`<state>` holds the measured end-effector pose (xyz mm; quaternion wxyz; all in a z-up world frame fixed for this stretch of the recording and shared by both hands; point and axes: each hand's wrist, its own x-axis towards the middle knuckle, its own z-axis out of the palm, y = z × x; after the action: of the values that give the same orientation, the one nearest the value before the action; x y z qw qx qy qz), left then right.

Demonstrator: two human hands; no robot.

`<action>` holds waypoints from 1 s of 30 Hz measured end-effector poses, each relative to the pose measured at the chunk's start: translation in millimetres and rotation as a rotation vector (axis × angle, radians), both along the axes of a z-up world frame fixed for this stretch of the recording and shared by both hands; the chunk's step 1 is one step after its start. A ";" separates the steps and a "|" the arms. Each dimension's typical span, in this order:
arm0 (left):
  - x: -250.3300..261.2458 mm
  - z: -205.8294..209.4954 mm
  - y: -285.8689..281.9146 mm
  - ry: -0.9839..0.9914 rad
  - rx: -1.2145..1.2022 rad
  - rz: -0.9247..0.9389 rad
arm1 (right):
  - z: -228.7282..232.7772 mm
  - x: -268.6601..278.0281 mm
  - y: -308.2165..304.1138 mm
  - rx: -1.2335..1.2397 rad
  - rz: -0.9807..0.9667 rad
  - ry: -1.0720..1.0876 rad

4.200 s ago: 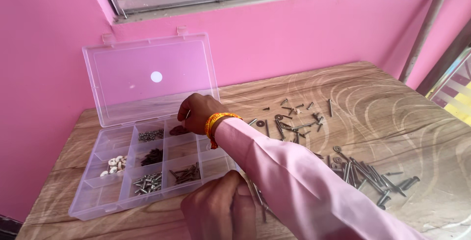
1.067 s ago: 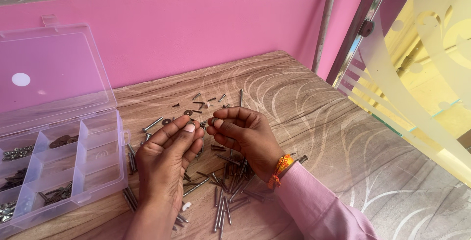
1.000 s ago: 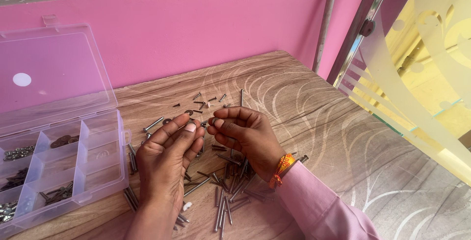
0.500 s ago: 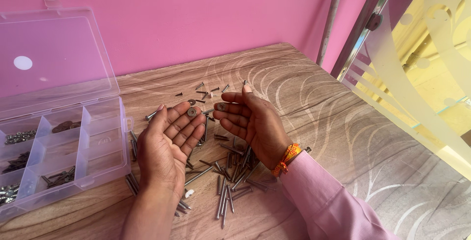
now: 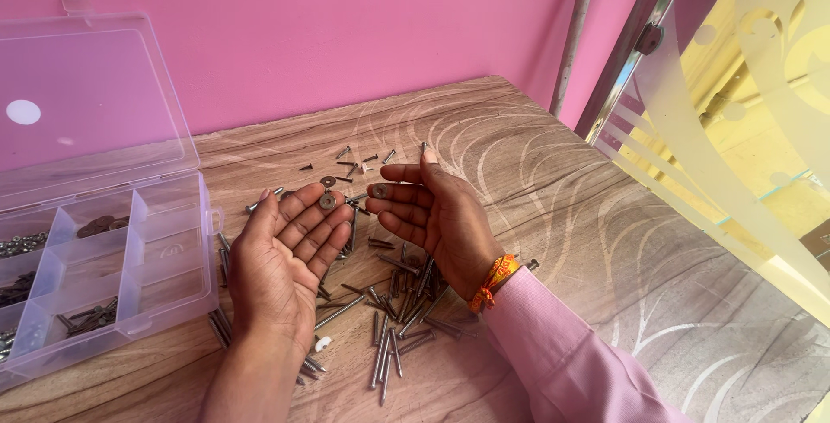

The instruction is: The person sorts a pile of mixed metal hardware on a wooden table, picking up individual screws, bolts, and washers by hand. They place the sorted items into the compartments of a clear plastic organizer box.

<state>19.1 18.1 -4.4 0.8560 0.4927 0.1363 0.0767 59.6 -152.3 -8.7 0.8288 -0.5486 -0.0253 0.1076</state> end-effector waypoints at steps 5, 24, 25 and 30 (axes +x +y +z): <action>-1.1 1.0 -1.1 0.003 0.021 0.007 | 1.7 -0.1 -0.3 -0.004 -0.015 -0.007; -0.4 0.3 -0.5 0.009 0.007 0.007 | 0.4 0.5 -1.0 -0.010 0.004 -0.007; -0.6 -0.2 -0.3 0.009 0.011 0.007 | 0.4 0.5 -1.8 -0.012 0.005 -0.014; -0.8 -0.2 0.1 0.004 0.013 0.007 | 0.0 1.3 -1.5 -0.019 0.006 -0.017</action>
<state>18.3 18.2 -4.6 0.8522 0.4981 0.1392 0.0797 60.9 -153.8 -8.8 0.8230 -0.5571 -0.0329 0.1058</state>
